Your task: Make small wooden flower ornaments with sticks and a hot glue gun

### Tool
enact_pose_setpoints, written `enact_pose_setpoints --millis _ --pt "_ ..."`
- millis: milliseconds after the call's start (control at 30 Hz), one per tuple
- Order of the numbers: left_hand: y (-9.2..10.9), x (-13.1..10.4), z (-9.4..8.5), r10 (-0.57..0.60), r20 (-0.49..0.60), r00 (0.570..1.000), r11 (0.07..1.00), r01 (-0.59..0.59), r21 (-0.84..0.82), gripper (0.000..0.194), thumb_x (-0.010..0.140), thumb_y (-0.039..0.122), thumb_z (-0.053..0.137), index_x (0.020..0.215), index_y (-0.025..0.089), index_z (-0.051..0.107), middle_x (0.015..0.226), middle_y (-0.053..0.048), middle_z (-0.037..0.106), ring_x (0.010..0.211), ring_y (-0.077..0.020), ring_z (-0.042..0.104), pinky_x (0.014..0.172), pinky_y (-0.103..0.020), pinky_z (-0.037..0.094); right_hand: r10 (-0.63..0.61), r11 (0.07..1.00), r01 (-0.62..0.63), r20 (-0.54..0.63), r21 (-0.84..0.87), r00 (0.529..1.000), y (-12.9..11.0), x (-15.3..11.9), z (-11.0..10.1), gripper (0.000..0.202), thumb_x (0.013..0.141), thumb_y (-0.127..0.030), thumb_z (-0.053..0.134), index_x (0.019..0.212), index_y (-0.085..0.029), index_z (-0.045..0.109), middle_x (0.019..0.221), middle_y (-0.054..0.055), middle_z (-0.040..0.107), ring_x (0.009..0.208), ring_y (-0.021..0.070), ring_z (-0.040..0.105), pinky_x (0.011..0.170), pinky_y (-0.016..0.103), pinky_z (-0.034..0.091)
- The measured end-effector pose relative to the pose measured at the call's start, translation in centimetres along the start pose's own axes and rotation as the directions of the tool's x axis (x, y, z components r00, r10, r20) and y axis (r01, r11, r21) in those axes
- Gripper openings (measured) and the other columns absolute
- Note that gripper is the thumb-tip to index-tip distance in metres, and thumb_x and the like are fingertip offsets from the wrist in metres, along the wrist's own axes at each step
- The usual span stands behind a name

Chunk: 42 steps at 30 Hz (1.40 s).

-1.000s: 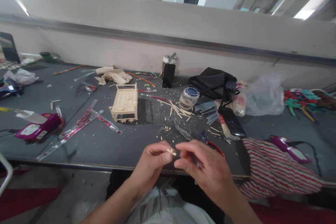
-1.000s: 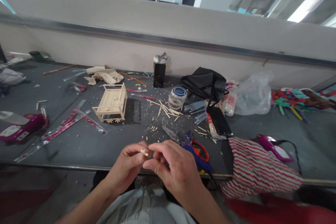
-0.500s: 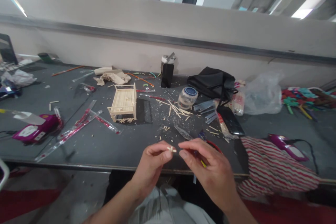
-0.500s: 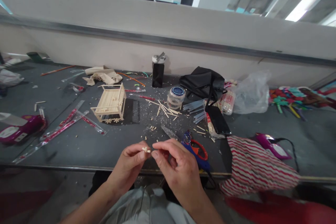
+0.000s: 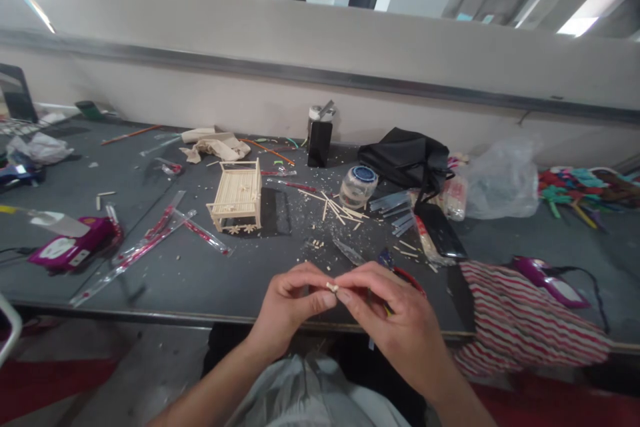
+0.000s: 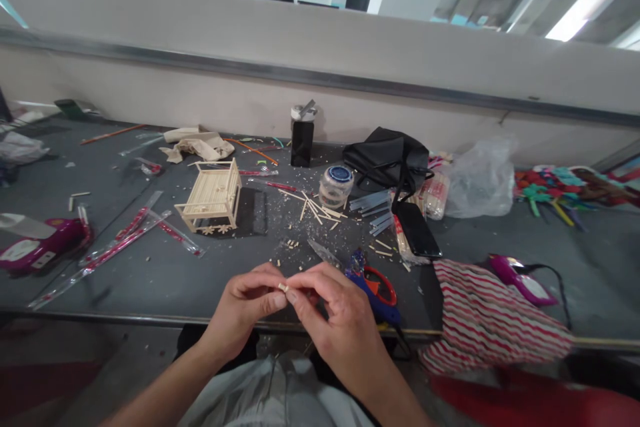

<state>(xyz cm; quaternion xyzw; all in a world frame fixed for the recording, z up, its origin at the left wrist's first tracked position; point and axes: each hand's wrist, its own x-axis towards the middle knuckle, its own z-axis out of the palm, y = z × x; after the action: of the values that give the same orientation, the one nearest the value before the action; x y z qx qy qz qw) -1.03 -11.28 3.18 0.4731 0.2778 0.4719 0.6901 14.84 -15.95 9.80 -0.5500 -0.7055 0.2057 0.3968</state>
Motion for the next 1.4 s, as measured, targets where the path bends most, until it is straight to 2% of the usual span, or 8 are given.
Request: enact_pose_setpoints --millis 267,467,667,800,967,1167,1400 --pt "0.0 0.0 0.1 -0.01 0.02 1.0 1.0 0.011 -0.025 0.009 0.077 0.023 0.077 0.084 0.026 0.08 0.082 -0.001 0.067 0.079 -0.0134 0.057 0.074 -0.026 0.042 -0.013 1.0 0.013 -0.049 0.006 0.999 0.2 0.2 -0.1 0.01 0.088 -0.015 0.062 0.085 -0.024 0.067 0.078 -0.004 0.064 0.064 0.0084 0.056 0.054 0.018 0.043" --pt "0.1 0.2 -0.2 0.011 0.043 0.999 1.0 -0.011 -0.007 0.007 0.079 0.024 0.075 0.083 0.027 0.08 0.079 0.0 0.066 0.077 -0.0121 0.056 0.072 -0.025 0.04 0.022 0.999 -0.022 0.003 0.037 1.0 0.1 0.2 -0.3 0.01 0.088 -0.017 0.061 0.084 -0.024 0.066 0.075 -0.004 0.063 0.061 0.0083 0.055 0.051 0.018 0.042" --pt "0.3 0.3 0.2 -0.08 -0.001 0.997 0.99 0.08 -0.119 0.004 0.074 0.025 0.079 0.076 0.022 0.079 0.077 -0.001 0.066 0.075 -0.0122 0.055 0.072 -0.025 0.04 0.055 0.998 -0.055 -0.045 0.009 0.997 0.2 -0.1 -0.3 0.006 0.087 -0.021 0.064 0.091 -0.025 0.066 0.076 -0.004 0.064 0.062 0.0093 0.059 0.047 0.017 0.044" --pt "0.1 0.2 0.6 -0.133 -0.054 0.99 0.973 0.12 -0.195 0.009 0.076 0.027 0.078 0.074 0.019 0.078 0.074 -0.001 0.063 0.074 -0.0118 0.052 0.074 -0.025 0.039 -0.072 0.994 0.061 -0.127 -0.087 0.989 0.2 -0.6 0.0 0.01 0.087 -0.015 0.063 0.09 -0.024 0.065 0.079 -0.003 0.065 0.063 0.009 0.059 0.055 0.018 0.047" --pt "-0.3 0.0 0.8 -0.11 -0.082 0.991 0.98 0.094 -0.176 0.013 0.083 0.028 0.071 0.077 0.018 0.077 0.079 -0.002 0.061 0.08 -0.014 0.051 0.078 -0.027 0.038 -0.256 0.935 0.198 -0.178 -0.293 0.95 0.9 -1.0 1.3 0.009 0.088 -0.015 0.064 0.096 -0.019 0.064 0.084 0.003 0.067 0.076 0.0131 0.063 0.071 0.024 0.051" --pt "-0.2 -0.4 1.1 -0.055 -0.081 0.995 0.989 0.043 -0.143 0.016 0.087 0.031 0.066 0.089 0.021 0.079 0.086 -0.003 0.06 0.083 -0.0142 0.05 0.08 -0.027 0.038 -0.327 0.879 0.203 -0.235 -0.431 0.915 1.2 -0.8 2.1 0.009 0.088 -0.012 0.064 0.095 -0.018 0.064 0.082 0.004 0.069 0.076 0.0153 0.065 0.073 0.027 0.051" --pt "-0.2 -0.9 1.0 0.01 -0.043 0.999 0.998 -0.013 -0.062 0.018 0.09 0.026 0.061 0.098 0.026 0.078 0.098 -0.005 0.064 0.097 -0.018 0.055 0.091 -0.031 0.039 -0.367 0.84 0.206 -0.246 -0.501 0.897 1.0 -0.6 2.0 0.009 0.088 -0.012 0.063 0.094 -0.019 0.064 0.08 0.004 0.07 0.074 0.0158 0.065 0.071 0.028 0.051"
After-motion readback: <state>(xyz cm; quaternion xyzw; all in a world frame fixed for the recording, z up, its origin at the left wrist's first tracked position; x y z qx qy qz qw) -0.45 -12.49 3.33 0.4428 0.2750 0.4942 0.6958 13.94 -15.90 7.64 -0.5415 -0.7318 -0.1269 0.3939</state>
